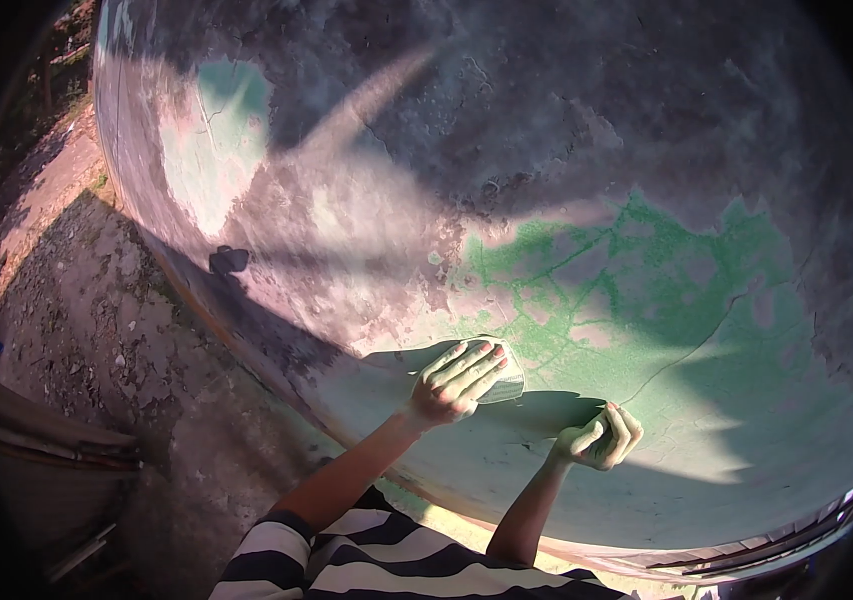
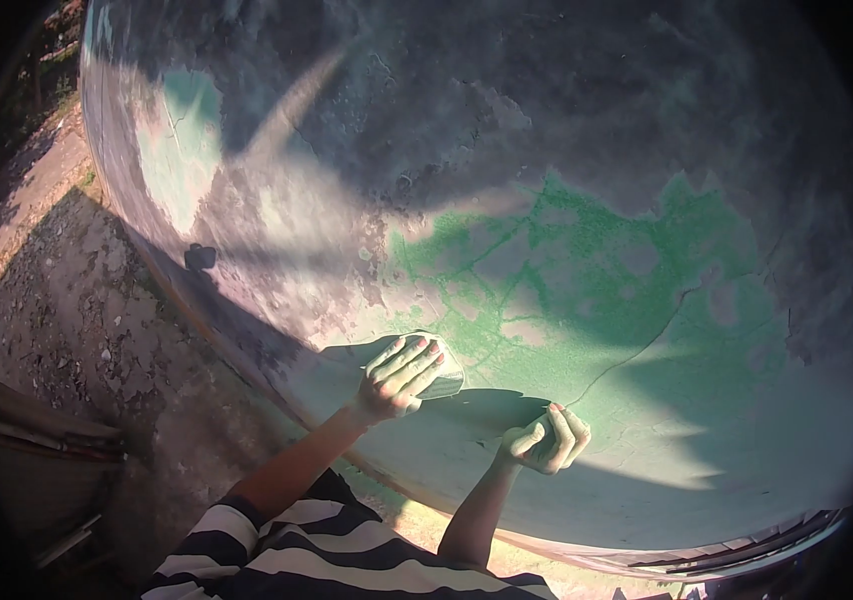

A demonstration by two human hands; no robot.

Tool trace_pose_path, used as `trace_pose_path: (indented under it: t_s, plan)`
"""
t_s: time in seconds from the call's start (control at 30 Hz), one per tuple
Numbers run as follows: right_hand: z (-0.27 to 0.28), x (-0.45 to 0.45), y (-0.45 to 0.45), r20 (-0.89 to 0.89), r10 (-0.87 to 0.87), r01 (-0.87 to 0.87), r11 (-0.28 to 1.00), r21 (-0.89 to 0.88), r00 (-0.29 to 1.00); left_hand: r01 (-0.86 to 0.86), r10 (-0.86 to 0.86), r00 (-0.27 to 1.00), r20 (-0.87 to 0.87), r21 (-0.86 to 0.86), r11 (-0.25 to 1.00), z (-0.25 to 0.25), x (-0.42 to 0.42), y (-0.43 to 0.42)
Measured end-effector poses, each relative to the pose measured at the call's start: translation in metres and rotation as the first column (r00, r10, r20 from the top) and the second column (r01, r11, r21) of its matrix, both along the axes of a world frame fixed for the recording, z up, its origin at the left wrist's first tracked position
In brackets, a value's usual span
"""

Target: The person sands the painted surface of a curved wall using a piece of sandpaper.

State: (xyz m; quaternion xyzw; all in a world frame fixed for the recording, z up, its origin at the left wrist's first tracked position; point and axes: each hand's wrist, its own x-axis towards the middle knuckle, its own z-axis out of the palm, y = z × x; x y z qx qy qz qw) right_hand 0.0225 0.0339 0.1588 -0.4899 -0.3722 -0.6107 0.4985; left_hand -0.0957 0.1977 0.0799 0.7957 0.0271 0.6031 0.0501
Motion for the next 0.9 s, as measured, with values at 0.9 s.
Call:
trace_pose_path:
  t_s: [0.9]
  plan:
    - [0.001, 0.0, 0.002, -0.002, 0.029, -0.029, 0.998, 0.059, 1.0, -0.078, 0.132, 0.974, 0.182, -0.274, 0.959, 0.055, 0.004, 0.016]
